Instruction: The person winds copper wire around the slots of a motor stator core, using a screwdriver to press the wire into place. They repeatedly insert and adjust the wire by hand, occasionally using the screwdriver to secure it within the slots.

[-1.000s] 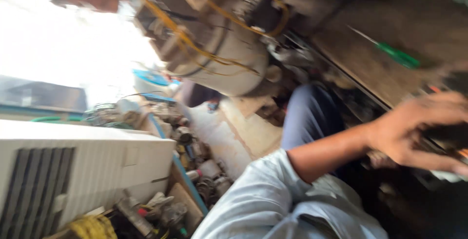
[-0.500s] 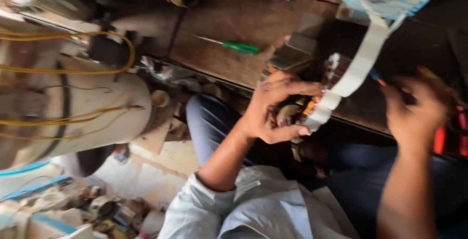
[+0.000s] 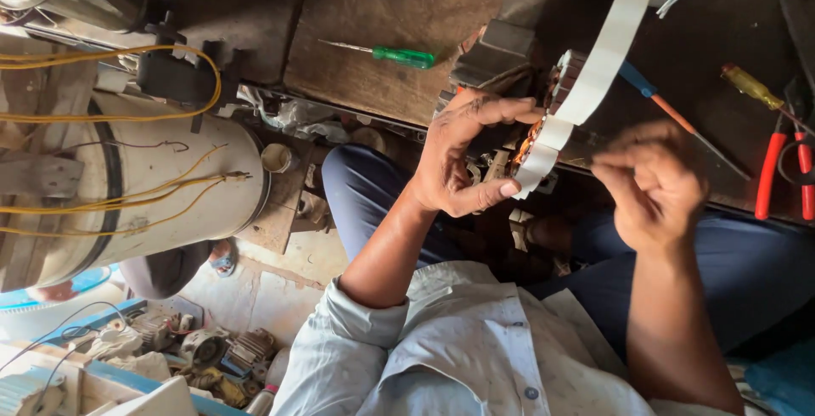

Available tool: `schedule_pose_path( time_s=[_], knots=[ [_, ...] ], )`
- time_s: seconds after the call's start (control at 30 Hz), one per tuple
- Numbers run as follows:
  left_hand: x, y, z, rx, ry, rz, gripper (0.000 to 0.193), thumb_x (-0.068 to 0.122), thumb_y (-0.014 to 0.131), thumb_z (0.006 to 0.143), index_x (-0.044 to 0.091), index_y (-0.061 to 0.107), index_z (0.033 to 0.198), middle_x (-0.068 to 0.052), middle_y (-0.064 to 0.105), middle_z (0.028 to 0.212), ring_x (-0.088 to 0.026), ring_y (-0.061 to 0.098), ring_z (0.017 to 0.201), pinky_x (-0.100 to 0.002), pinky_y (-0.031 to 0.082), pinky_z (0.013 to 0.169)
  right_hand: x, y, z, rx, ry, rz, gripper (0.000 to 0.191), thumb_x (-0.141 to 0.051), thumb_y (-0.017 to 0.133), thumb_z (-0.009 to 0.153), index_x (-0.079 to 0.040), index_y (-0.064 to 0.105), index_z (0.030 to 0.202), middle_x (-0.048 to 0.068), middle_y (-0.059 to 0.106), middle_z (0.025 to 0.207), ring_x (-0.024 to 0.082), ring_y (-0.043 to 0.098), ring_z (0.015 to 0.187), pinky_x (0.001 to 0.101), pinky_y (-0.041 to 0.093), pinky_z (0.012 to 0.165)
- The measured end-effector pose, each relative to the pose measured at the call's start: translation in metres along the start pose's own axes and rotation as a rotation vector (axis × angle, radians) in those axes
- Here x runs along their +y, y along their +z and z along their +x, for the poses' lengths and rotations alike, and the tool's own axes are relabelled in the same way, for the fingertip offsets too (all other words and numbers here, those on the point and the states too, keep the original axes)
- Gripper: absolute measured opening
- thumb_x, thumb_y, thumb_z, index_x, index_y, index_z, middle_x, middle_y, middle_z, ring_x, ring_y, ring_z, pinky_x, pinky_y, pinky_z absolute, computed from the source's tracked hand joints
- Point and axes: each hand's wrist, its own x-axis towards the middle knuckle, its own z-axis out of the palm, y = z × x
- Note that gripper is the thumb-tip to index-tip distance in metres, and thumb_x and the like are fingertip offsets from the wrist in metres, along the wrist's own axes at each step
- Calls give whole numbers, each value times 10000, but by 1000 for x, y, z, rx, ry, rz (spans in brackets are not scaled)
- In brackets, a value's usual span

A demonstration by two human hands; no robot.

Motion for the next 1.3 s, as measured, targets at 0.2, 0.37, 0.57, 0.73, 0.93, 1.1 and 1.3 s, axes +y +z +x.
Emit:
schedule_pose_path(
  time_s=[0.2, 0.37, 0.57, 0.73, 0.93, 1.1, 1.3],
  knots=[
    [3, 5, 5, 38, 75, 33, 695, 425, 803, 816, 33, 619, 1360, -121, 700, 1316, -252, 665, 1171, -354, 471, 1078, -2, -43, -78, -50, 178, 17, 152, 104, 730, 870, -16, 677, 946, 80, 629, 1019, 105, 627, 767, 194, 529, 633],
    [37, 10, -1, 186, 21, 141, 464, 354, 788, 917, 91, 669, 1281, -58, 721, 1192, -235, 703, 1077, -341, 522, 947, -42, -81, -116, -271, 3, -105, 284, -19, 746, 783, -16, 665, 1055, 118, 707, 983, 96, 714, 732, 235, 570, 651],
    [86, 51, 2, -309, 295, 256, 361, 300, 778, 1044, 70, 702, 1311, -34, 706, 1033, -188, 711, 850, -313, 568, 759, -95, -56, -64, -250, -94, -45, 208, -31, 698, 804, -70, 721, 1007, 186, 683, 1041, 138, 672, 769, 193, 495, 540],
    [106, 43, 2, -333, 178, -82, 314, 270, 783, 958, 78, 727, 1201, -60, 689, 874, -223, 688, 748, -327, 567, 706, -35, -34, -18, -303, -237, 91, 177, 31, 553, 912, -41, 600, 1067, 240, 717, 1070, 149, 742, 798, 237, 558, 596],
    [71, 19, 15, 305, -493, -65, 89, 76, 729, 994, 35, 745, 917, -89, 758, 812, -119, 635, 680, -279, 513, 594, 18, -2, -3, -45, 111, 47, 109, -13, 549, 1119, 8, 619, 1200, 72, 674, 911, 70, 551, 685, 208, 427, 619],
    [61, -2, 35, 197, -285, 377, 54, 89, 786, 951, 62, 767, 994, -99, 752, 867, -184, 724, 732, -299, 555, 654, -18, -44, -12, -231, 218, 834, 337, -136, 678, 948, 45, 658, 1232, 173, 629, 1143, 102, 605, 825, 227, 486, 726],
    [113, 44, 31, -386, 251, 302, 209, 122, 782, 858, 31, 735, 1041, -110, 717, 853, -283, 719, 745, -401, 532, 622, -24, -100, -39, -490, -217, 214, 143, -113, 641, 849, -45, 749, 913, 192, 768, 920, 207, 739, 686, 306, 502, 750]
  ],
)
